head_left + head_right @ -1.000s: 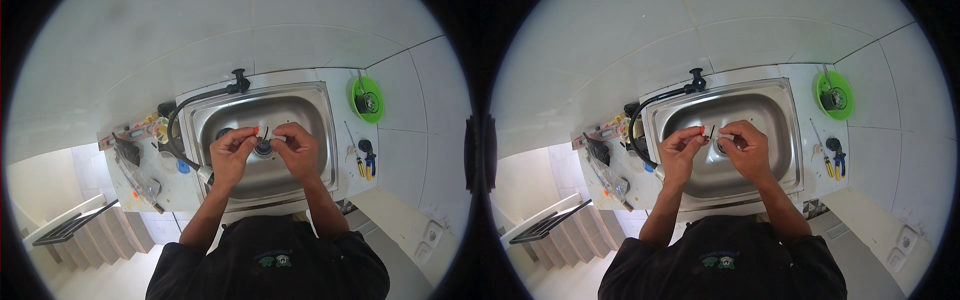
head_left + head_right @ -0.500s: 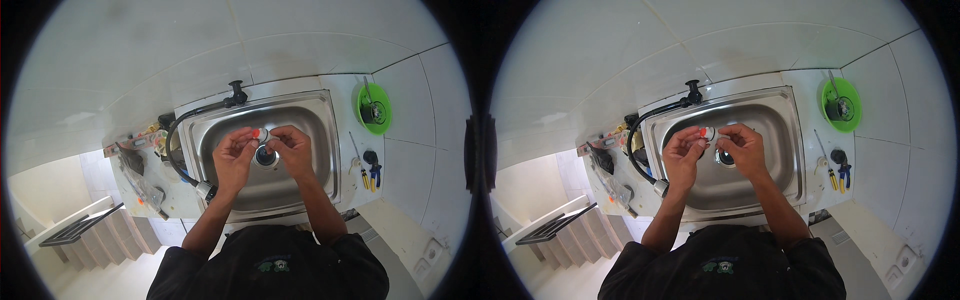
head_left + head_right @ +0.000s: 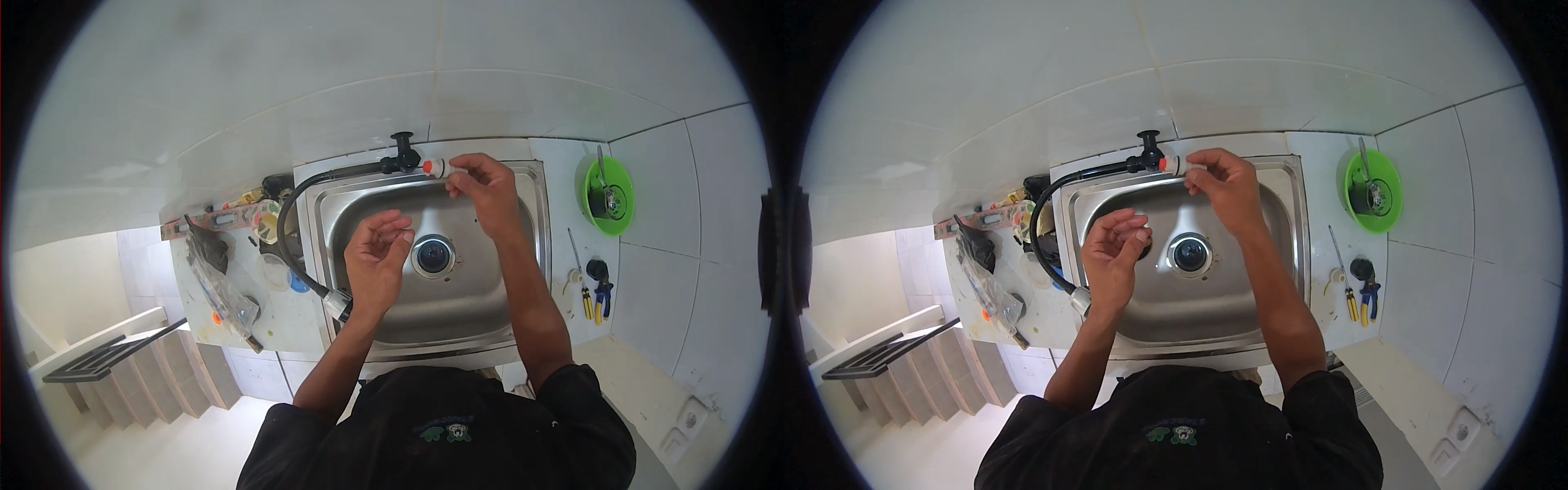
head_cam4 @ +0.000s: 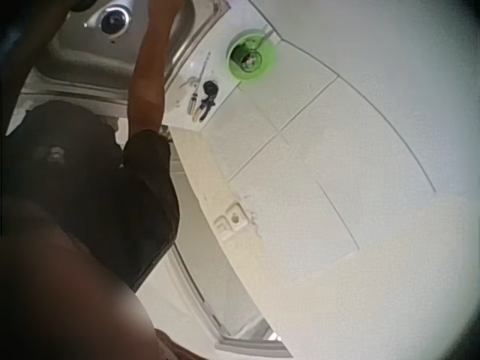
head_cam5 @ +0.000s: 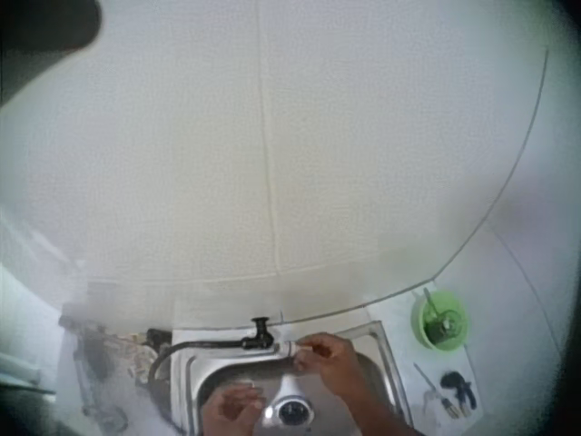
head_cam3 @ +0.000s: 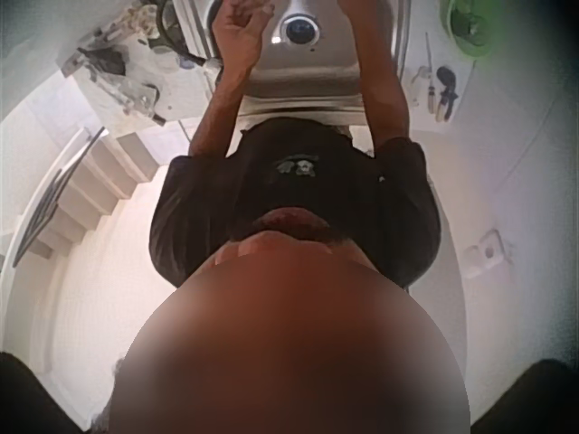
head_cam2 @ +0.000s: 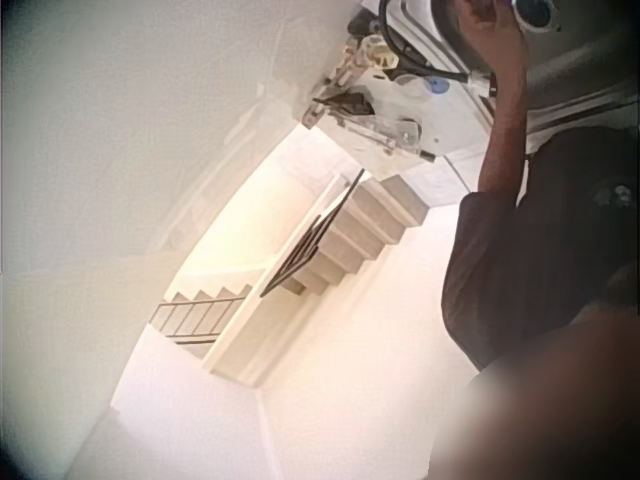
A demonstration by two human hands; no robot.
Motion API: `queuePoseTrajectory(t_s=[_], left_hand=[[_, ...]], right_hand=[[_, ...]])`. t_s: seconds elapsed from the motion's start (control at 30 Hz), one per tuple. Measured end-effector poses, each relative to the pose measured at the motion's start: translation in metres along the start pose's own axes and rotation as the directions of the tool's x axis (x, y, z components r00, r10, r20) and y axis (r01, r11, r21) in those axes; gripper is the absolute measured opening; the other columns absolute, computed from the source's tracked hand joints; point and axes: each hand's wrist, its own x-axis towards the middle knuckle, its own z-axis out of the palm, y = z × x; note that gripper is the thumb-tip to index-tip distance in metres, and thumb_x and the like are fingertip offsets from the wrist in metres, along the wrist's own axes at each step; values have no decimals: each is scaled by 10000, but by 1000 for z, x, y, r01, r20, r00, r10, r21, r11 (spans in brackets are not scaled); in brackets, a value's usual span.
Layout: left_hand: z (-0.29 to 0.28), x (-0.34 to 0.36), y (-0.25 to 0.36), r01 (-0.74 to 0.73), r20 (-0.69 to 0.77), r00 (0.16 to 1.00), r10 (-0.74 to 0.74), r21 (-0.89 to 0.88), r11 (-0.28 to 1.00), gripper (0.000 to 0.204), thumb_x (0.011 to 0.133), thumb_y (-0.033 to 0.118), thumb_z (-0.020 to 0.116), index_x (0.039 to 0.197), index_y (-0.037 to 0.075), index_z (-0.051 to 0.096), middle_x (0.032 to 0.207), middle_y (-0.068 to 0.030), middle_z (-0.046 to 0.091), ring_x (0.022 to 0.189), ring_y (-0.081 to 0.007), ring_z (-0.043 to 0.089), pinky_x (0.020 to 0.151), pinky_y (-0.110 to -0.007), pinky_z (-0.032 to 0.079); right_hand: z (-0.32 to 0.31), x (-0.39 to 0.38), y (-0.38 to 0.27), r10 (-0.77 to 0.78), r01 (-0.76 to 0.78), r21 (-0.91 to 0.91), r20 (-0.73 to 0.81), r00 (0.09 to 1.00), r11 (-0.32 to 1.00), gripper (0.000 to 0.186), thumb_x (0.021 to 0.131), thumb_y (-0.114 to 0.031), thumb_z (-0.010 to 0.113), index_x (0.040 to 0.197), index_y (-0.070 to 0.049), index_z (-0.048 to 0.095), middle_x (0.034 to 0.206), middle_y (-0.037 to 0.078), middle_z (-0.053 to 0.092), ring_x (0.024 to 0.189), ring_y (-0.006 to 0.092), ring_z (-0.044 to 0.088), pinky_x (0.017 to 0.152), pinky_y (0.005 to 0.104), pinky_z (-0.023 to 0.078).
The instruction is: Repairing or reassembling a kitchen sink faucet aerator or spray head components.
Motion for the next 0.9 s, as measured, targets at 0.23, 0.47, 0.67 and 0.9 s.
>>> queuePoseTrajectory(t_s=[0.23, 0.47, 0.67, 0.9], left_hand=[[-21, -12, 0, -28, -24, 999, 27, -53, 998, 290, 852, -36, 623, 1134, -3, 567, 1012, -113, 658, 903, -124, 628, 807, -249, 496], [-36, -21, 3, 15, -36, 999, -17, -53, 998, 284, 853, -27, 627, 1129, 0, 568, 1009, -106, 656, 909, -117, 618, 805, -239, 485], [-37, -25, 10, 8, -21, 1000, -9, -82, 997, 284, 851, -24, 633, 1126, 1, 569, 1006, -98, 651, 900, -115, 610, 814, -243, 483], [-38, -29, 11, 23, 39, 999, -19, -91, 996, 281, 859, -18, 627, 1133, 0, 566, 1014, -99, 647, 911, -123, 612, 832, -254, 489]], right_hand=[[2, 35, -12, -2, 37, -330, 107, 994, 943, 164, 816, 5, 632, 978, 23, 652, 712, 35, 617, 624, 90, 560, 601, 233, 475], [7, 55, -16, 46, 55, -486, 193, 980, 872, 151, 825, -21, 623, 970, 5, 656, 721, 25, 615, 648, 82, 558, 607, 237, 467], [19, 62, -26, -66, 250, -729, 271, 960, 637, 165, 785, -70, 638, 937, -17, 674, 808, 92, 667, 697, 172, 612, 674, 305, 492], [30, 64, -33, -31, 299, -799, 332, 943, 522, 167, 785, -63, 616, 936, -30, 677, 838, 117, 666, 726, 232, 619, 695, 321, 491]])
